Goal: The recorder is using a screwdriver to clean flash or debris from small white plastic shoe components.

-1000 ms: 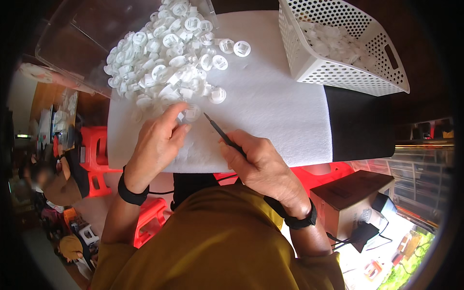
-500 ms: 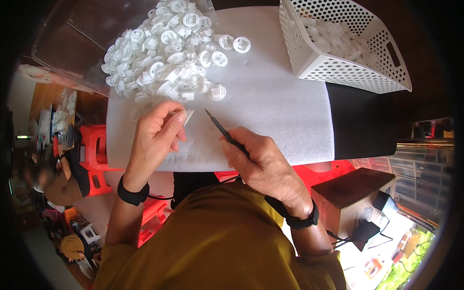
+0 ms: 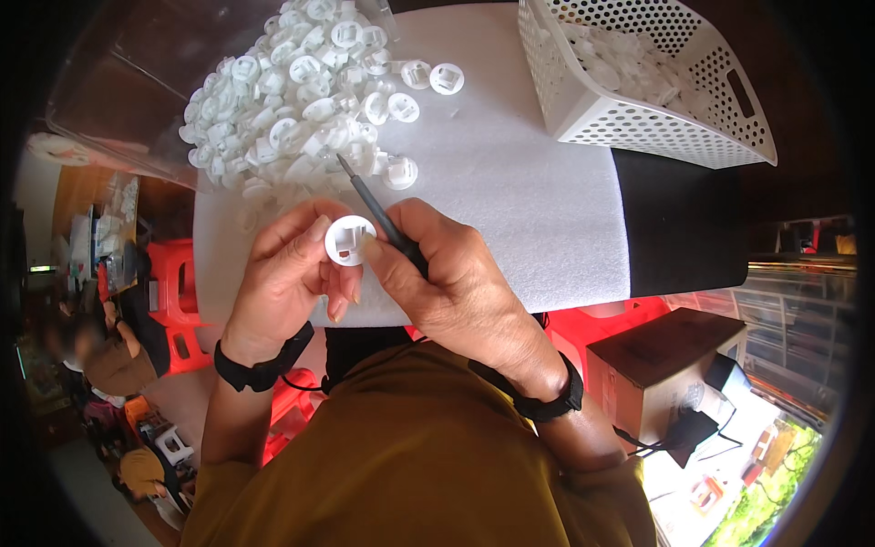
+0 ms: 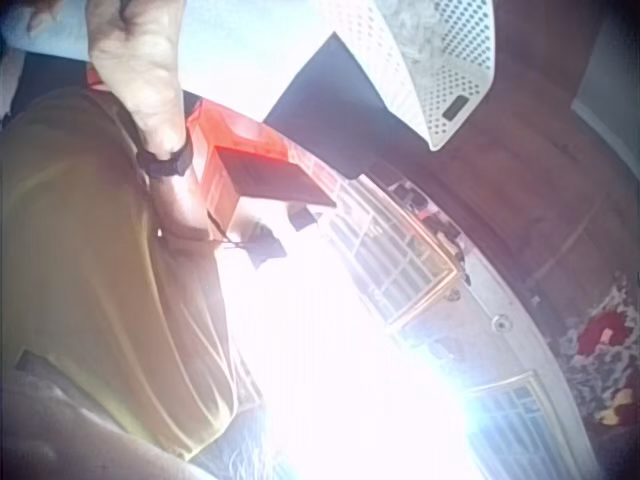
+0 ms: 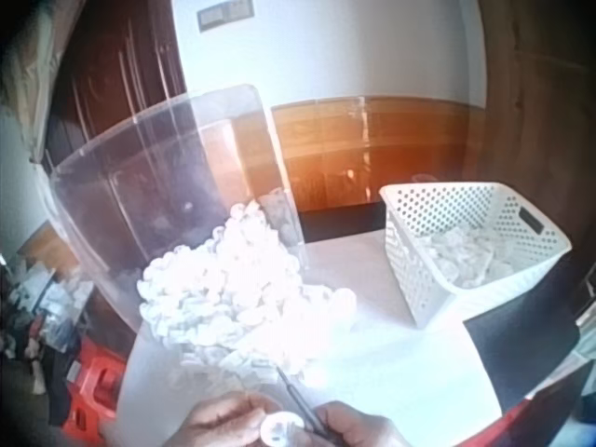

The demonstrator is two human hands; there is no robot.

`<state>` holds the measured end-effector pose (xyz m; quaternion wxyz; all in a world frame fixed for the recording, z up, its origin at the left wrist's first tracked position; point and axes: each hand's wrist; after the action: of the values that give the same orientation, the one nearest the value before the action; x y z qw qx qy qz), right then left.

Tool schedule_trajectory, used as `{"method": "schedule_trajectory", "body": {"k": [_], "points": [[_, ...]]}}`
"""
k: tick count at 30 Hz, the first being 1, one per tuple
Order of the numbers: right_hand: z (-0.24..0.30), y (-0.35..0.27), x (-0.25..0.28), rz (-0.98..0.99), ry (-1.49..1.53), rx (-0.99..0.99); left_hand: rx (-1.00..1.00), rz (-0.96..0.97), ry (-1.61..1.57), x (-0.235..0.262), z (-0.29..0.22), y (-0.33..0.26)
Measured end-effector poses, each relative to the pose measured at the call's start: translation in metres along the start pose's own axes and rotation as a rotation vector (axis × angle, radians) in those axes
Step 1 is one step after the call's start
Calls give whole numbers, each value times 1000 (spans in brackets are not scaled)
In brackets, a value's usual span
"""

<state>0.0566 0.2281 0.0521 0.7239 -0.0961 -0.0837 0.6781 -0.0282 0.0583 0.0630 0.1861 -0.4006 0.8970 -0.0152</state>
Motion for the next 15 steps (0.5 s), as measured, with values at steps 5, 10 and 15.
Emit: {"method": "schedule_trajectory", "body": {"k": [5,10,15], "points": [[1,1,-2,-37,63,-57,-62,61,130,4,4,-1],[-3,4,-5,-35,86,-66,-144,117,190,7,9,-5],[-3,2,-5,-26,72,-74,-125,49,122,7,11,-9]]}}
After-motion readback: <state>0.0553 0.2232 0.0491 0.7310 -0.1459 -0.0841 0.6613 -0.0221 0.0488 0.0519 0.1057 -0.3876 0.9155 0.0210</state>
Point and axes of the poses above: each hand's wrist, its own y-axis towards the middle knuckle, its own x-axis out of the back of the hand, z = x × y, and after that the axes turned 8 degrees about -x, right-handed
